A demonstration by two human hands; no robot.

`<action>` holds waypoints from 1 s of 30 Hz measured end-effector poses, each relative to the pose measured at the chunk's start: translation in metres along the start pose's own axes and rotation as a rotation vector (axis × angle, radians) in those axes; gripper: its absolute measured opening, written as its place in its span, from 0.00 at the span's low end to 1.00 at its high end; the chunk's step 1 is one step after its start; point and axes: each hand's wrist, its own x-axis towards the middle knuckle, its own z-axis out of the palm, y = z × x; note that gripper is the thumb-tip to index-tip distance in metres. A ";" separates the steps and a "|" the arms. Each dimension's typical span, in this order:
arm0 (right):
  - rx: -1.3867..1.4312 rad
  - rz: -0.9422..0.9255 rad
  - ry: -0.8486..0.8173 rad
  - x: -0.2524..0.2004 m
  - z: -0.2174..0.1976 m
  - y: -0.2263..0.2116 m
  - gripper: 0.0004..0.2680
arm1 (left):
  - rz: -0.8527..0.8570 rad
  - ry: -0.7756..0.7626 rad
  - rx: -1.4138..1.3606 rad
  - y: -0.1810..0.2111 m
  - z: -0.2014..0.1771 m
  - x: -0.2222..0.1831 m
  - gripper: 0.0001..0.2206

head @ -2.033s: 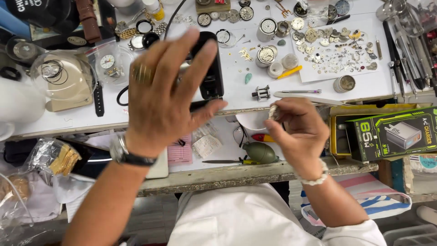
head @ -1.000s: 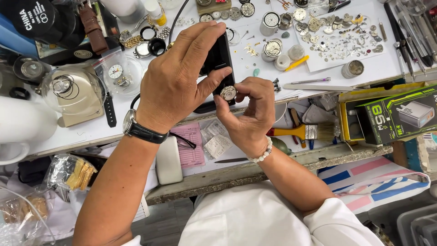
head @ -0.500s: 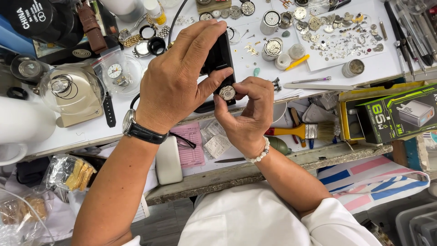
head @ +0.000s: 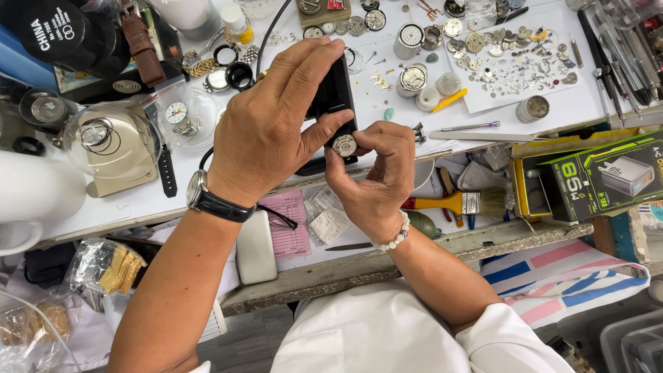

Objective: Repairing a watch movement by manipulating tiny gears and components with tweezers and a screwdriver on a workbench.

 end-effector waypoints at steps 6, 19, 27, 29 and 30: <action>0.002 0.002 -0.005 0.001 0.000 -0.001 0.14 | -0.001 -0.028 0.029 -0.004 0.003 -0.003 0.25; -0.041 0.020 -0.015 0.002 -0.001 -0.003 0.14 | 0.010 -0.048 -0.055 -0.006 -0.003 -0.001 0.25; -0.049 0.011 -0.021 0.002 -0.002 -0.002 0.14 | -0.076 -0.094 -0.156 -0.001 -0.012 0.005 0.25; -0.060 -0.010 -0.027 0.001 -0.004 -0.001 0.14 | -0.135 -0.138 -0.203 -0.003 -0.015 0.008 0.27; -0.071 -0.030 -0.034 0.001 -0.004 0.000 0.15 | -0.196 -0.182 -0.250 -0.004 -0.016 0.008 0.30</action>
